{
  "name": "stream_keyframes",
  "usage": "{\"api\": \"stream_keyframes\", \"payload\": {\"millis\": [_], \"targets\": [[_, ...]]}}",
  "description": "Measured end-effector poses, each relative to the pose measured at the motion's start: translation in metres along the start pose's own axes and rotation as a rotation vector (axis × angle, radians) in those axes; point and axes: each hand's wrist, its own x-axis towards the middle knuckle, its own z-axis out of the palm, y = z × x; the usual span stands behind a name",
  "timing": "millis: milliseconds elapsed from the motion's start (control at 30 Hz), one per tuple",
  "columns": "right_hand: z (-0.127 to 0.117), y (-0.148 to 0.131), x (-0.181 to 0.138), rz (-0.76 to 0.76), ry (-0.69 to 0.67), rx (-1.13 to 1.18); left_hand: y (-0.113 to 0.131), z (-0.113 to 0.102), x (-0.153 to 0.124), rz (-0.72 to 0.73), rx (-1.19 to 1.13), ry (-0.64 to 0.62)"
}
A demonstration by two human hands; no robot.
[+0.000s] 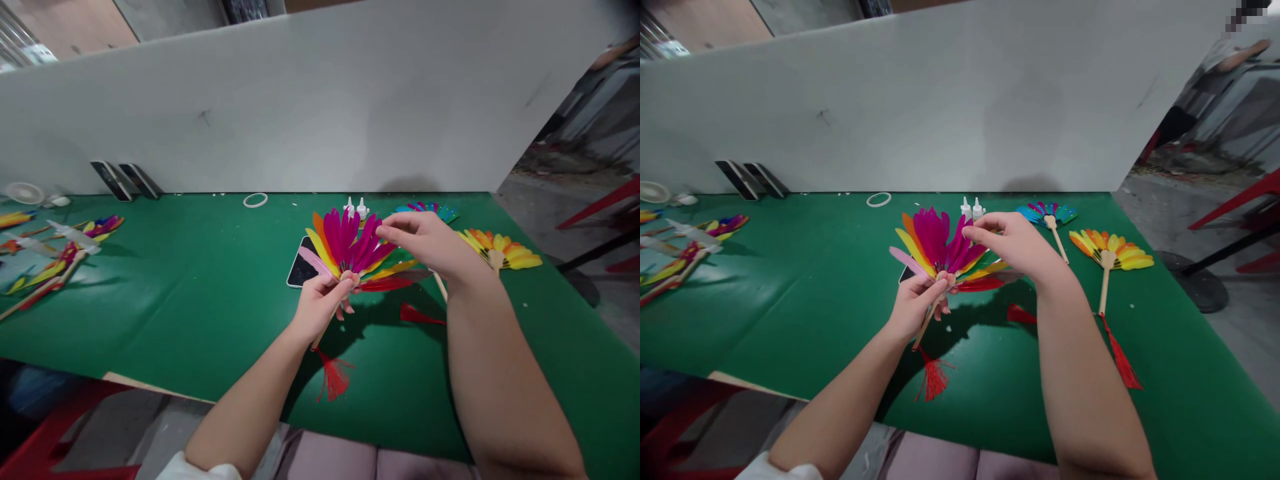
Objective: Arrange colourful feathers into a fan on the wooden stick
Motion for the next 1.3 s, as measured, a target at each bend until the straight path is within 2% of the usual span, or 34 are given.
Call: {"api": "stream_keyframes", "payload": {"millis": [200,400,633,900,1067,1300], "targets": [[0.0023,-0.0083,-0.0034,-0.032,0.085,0.032,-0.0021,0.0005,0.0005,-0.021,0.04,-0.047],[0.0023,-0.009,-0.005,-0.016,-0.032,-0.091,-0.0054,0.0,0.0003,-0.042,0.08,-0.092],[0.0032,-0.0029,-0.0011,-0.015,-0.097,-0.211,-0.0042,0.0,0.0002,-0.045,0.1,-0.1],[-0.0034,-0.0102,-0.0073,-0.028,-0.067,-0.092,-0.0063,0.0005,-0.0025,-0.097,0.136,-0.193],[0.0015,-0.0085,-0.007,0.028,-0.109,-0.175,-0.0061,0.0013,-0.0035,-0.124,0.178,-0.224],[0.0039,-0.003,-0.0029,0.017,-0.116,-0.211,-0.0011,0.0024,-0.0036,-0.127,0.194,-0.226]]}}
